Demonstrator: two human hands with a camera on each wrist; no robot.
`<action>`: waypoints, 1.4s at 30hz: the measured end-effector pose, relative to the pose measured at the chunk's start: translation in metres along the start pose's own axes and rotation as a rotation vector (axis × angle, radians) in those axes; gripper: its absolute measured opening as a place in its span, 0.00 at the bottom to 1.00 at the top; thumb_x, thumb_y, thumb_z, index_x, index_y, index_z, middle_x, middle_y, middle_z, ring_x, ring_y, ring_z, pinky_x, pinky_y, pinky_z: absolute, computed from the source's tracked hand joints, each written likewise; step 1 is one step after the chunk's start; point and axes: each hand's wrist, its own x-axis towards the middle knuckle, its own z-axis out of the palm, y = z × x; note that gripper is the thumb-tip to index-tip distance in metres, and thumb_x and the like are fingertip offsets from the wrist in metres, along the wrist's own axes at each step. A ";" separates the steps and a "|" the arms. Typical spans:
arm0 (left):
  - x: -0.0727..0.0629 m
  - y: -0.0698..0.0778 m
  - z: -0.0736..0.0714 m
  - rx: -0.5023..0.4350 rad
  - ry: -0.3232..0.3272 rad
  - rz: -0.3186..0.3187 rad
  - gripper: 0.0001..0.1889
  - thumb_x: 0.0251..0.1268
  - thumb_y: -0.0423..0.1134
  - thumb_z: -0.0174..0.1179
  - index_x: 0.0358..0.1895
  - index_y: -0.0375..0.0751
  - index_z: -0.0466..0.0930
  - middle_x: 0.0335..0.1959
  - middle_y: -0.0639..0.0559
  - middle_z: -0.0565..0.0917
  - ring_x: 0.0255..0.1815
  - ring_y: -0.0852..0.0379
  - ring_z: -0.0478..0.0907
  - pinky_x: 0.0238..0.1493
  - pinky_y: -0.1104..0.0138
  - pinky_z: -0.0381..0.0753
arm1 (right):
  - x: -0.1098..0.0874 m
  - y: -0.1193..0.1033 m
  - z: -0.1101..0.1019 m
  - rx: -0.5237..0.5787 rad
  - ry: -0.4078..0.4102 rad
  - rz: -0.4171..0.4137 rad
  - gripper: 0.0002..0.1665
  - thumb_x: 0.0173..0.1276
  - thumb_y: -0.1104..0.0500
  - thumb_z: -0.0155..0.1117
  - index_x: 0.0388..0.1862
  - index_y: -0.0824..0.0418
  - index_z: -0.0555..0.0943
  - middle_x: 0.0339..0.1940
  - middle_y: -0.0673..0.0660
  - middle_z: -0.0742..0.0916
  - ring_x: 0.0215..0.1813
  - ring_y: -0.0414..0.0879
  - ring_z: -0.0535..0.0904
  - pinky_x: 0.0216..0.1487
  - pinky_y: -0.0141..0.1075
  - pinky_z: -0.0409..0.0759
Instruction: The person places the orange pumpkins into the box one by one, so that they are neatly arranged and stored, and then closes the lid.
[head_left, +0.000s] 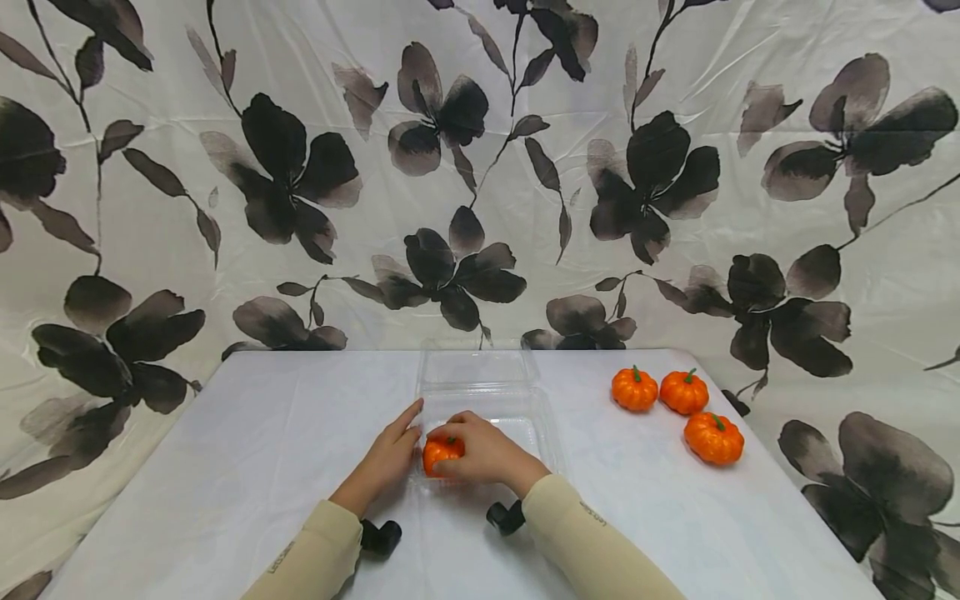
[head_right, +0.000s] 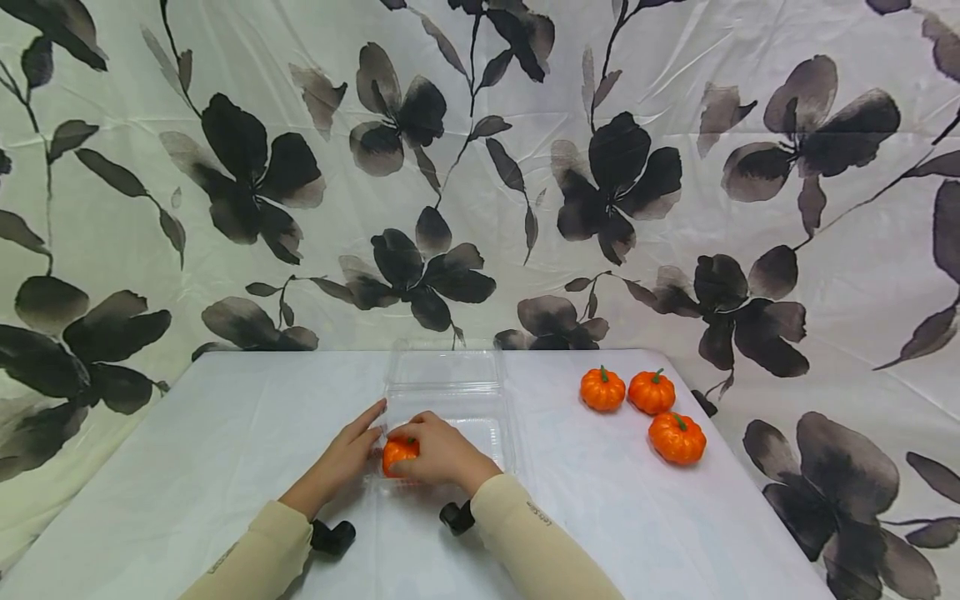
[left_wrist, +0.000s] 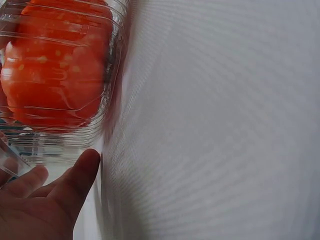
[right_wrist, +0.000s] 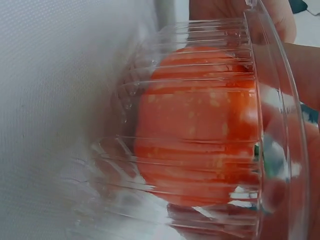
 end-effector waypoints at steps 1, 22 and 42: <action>0.000 0.000 0.000 0.000 0.000 -0.003 0.28 0.76 0.40 0.40 0.77 0.46 0.54 0.76 0.43 0.61 0.68 0.43 0.68 0.72 0.44 0.61 | 0.000 0.000 0.000 -0.001 0.001 -0.002 0.25 0.61 0.45 0.65 0.59 0.43 0.80 0.59 0.53 0.78 0.54 0.46 0.76 0.58 0.39 0.78; -0.001 0.000 0.001 0.014 0.008 0.013 0.28 0.76 0.40 0.41 0.76 0.45 0.54 0.75 0.42 0.62 0.75 0.41 0.59 0.74 0.43 0.56 | -0.009 -0.003 -0.011 -0.024 0.009 0.011 0.31 0.61 0.42 0.65 0.63 0.47 0.77 0.61 0.52 0.77 0.55 0.46 0.77 0.60 0.41 0.78; -0.004 0.003 0.001 0.018 -0.004 -0.048 0.28 0.76 0.41 0.39 0.77 0.49 0.53 0.76 0.44 0.60 0.72 0.42 0.63 0.73 0.43 0.57 | -0.034 0.015 -0.046 0.012 0.086 0.054 0.30 0.64 0.42 0.64 0.64 0.46 0.75 0.67 0.54 0.75 0.66 0.54 0.73 0.65 0.52 0.73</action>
